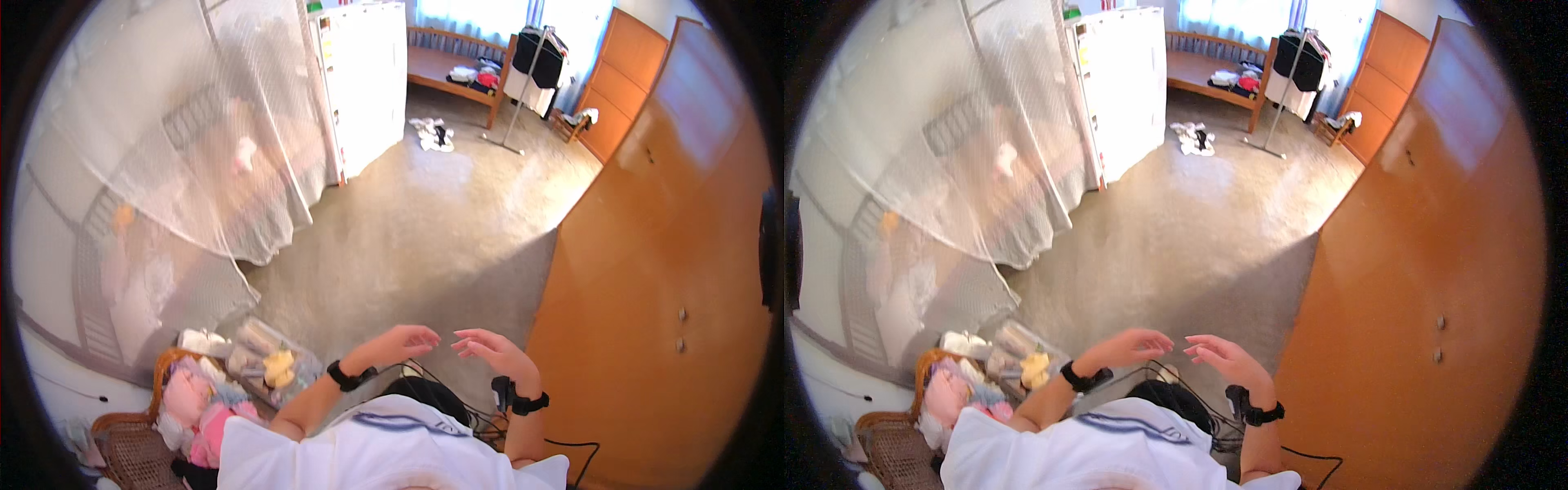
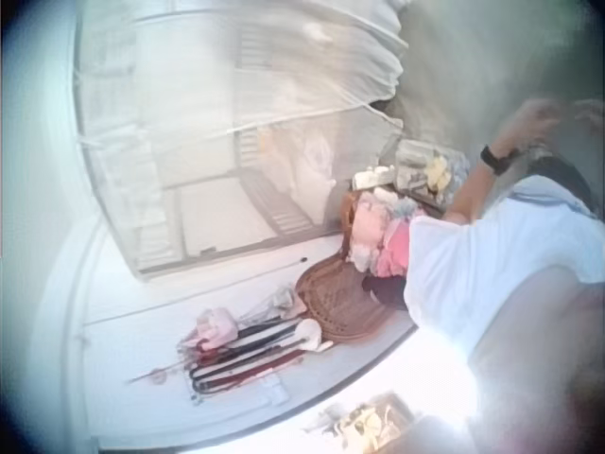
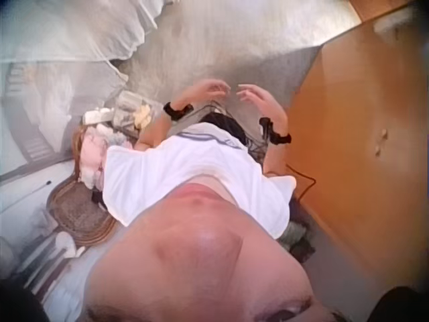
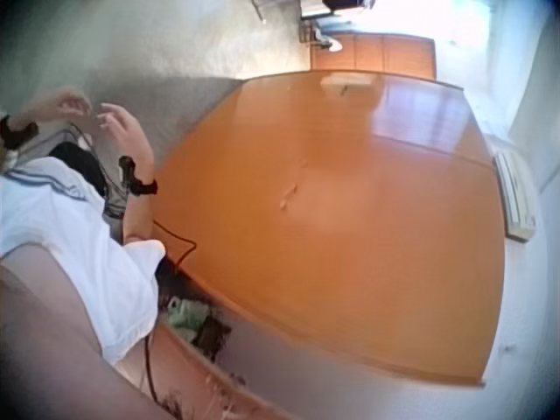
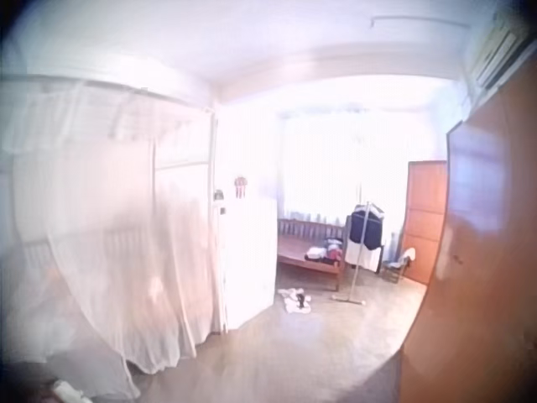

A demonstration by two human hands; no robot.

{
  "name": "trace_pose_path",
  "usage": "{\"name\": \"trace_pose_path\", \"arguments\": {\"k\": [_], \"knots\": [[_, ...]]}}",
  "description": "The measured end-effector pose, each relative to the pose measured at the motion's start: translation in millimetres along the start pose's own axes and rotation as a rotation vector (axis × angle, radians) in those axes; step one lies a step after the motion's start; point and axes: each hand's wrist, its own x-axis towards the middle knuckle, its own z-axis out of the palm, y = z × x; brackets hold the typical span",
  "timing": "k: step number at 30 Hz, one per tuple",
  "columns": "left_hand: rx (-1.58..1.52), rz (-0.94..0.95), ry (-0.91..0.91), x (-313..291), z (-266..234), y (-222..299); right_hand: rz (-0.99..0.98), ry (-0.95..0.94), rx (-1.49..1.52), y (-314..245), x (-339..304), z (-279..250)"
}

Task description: The person picks up a doll from a crib, places it on a shelf, organizes stacks of folded clothes on the crib mattress, and then places trash into a red bin.

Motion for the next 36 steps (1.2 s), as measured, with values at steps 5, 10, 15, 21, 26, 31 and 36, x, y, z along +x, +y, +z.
{"name": "trace_pose_path", "arguments": {"k": [5, 10, 15, 21, 26, 31, 36], "knots": [[-0.010, -0.011, 0.390, 115, -140, 13, -0.102, -0.023, 0.052, -82, 115, -138], [0.037, -0.028, 0.733, 187, -286, -12, -0.060, -0.127, -0.142, -125, 219, -244], [0.083, -0.017, 0.969, 283, -456, -19, -0.079, -0.070, -0.176, -137, 318, -374], [0.096, 0.205, 1.244, 401, -639, 9, -0.220, 0.070, -0.102, -194, 387, -520], [0.302, 0.001, 1.441, 451, -803, 18, -0.244, 0.249, -0.135, -239, 466, -641], [0.521, -0.007, 1.633, 503, -917, 22, -0.323, 0.376, -0.112, -265, 571, -743], [0.426, -0.091, 1.737, 507, -1010, 26, -0.291, 0.211, -0.100, -299, 701, -806]]}}
